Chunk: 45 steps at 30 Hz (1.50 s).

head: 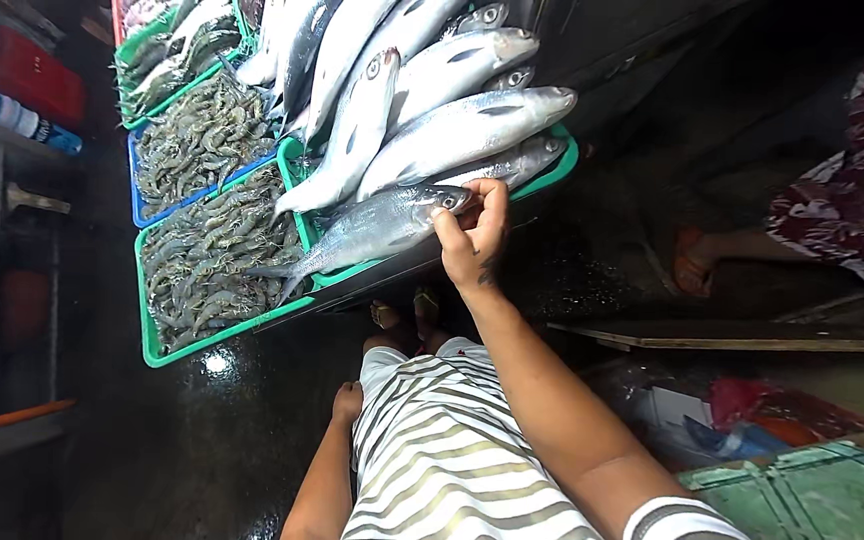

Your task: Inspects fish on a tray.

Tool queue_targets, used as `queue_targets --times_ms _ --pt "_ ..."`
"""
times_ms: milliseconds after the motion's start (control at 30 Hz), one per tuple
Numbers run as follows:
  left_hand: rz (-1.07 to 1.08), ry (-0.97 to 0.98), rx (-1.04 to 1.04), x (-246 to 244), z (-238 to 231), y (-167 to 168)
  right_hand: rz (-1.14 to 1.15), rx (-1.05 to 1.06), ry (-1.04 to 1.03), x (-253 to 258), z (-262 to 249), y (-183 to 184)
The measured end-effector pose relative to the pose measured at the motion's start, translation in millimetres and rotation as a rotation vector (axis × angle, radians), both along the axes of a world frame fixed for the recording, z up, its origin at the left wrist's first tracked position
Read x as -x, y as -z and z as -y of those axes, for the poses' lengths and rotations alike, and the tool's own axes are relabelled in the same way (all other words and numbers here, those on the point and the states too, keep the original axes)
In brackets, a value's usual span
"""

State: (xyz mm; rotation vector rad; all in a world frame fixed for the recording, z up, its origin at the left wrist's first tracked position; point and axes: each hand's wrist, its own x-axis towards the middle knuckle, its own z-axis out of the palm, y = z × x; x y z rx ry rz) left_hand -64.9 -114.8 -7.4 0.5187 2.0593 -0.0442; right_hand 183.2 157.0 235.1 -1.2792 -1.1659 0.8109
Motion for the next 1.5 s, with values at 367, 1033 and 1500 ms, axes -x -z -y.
queue_targets --times_ms 367,1033,1500 --pt "-0.005 0.005 0.004 -1.7 -2.8 -0.7 -0.002 0.008 0.003 -0.1 0.2 0.3" --pt "-0.014 0.02 0.016 -2.3 -5.2 -0.8 -0.087 -0.015 -0.026 -3.7 -1.4 0.0" --pt "0.004 -0.01 0.0 -1.0 -2.2 2.4 -0.003 -0.046 0.005 -1.0 -2.6 2.2"
